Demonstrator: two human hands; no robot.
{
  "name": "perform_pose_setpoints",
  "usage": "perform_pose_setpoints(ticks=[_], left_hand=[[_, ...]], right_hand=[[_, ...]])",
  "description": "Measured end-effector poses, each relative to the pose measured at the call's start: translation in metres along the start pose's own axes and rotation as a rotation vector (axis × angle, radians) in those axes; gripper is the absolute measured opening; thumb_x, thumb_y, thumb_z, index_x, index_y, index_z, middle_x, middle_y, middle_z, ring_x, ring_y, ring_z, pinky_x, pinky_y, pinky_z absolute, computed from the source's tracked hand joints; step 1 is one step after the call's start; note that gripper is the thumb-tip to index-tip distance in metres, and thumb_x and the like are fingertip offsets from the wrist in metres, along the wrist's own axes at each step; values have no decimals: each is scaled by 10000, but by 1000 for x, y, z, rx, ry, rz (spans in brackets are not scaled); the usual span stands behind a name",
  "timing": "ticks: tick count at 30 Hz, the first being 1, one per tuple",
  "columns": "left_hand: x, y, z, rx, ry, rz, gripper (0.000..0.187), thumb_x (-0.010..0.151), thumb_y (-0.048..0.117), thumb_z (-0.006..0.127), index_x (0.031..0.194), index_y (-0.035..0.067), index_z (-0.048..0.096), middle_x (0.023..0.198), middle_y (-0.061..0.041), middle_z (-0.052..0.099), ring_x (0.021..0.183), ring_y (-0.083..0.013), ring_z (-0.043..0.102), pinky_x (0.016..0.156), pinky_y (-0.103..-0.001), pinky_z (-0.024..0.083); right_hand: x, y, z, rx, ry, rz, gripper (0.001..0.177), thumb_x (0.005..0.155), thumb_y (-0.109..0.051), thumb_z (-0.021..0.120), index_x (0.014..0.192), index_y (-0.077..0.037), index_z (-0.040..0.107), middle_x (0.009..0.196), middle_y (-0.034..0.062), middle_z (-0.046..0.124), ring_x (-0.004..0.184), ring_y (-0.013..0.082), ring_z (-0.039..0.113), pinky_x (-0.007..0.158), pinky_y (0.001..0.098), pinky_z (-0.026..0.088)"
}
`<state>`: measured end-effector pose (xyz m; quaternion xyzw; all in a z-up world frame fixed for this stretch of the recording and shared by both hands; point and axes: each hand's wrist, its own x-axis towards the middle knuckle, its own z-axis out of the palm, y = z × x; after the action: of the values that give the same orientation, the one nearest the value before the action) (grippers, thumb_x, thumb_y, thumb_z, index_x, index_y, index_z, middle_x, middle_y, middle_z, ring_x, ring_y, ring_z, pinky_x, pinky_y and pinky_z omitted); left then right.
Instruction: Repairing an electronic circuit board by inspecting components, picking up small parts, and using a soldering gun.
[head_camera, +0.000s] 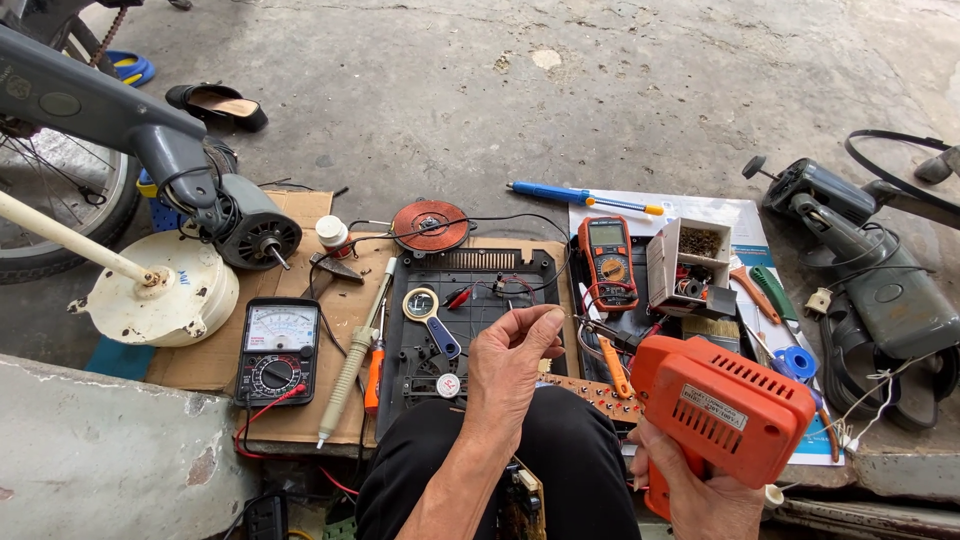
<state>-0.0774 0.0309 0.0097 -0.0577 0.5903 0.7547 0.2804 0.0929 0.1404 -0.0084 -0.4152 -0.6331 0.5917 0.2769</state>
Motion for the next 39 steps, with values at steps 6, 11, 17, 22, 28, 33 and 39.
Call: perform_pose_setpoints(ticks=[6,11,17,22,28,33,39], left_hand=[[1,-1,1,1,-1,9,267,948,291,831,1100,79,889,947,-21,806,821,-143,750,881,-262,661],[0,0,1,2,6,0,270,943,301,833,1096,84,888,931,-20,794,819,-145,747,891,-266,654],[-1,3,2,5,8,-10,286,938,297,830,1111,76,888,948,-20,799,827,-147,743,900,-275,657],[-1,3,2,5,5,-22,293,935,295,836,1121,75,892,955,-20,809,831,-147,741,895,-274,658],[2,0,1,-91,-27,-21,297,958,241,832,1158,25,878,910,-45,773,813,-151,709,866,-295,665],[1,0,2,-94,-30,-24,297,958,233,832,1160,21,882,927,-45,787,818,-149,706,862,-296,668],[1,1,1,-101,-22,-41,296,947,244,841,1146,28,877,917,-40,765,829,-149,697,869,-296,656]], right_hand=[[5,8,-3,-62,-9,13,300,1001,-10,745,1294,40,708,696,268,680,624,395,735,703,537,713],[4,4,-2,-45,-9,25,279,998,8,750,1268,71,721,720,292,694,586,391,701,614,521,681],[6,10,-7,-65,-14,20,368,994,-37,744,1357,9,698,697,250,672,696,398,770,769,541,724],[3,1,-3,-60,-9,51,342,989,-10,754,1325,40,717,740,286,709,604,387,713,658,531,691],[5,1,-4,-40,-33,57,266,993,0,752,1242,92,763,738,304,731,575,389,707,573,528,679],[3,-1,-4,-18,-24,96,203,1002,-23,769,1080,159,815,656,295,690,522,388,662,532,510,645],[2,-9,1,51,49,49,226,998,40,740,1213,99,707,868,333,767,586,376,657,525,526,611]])
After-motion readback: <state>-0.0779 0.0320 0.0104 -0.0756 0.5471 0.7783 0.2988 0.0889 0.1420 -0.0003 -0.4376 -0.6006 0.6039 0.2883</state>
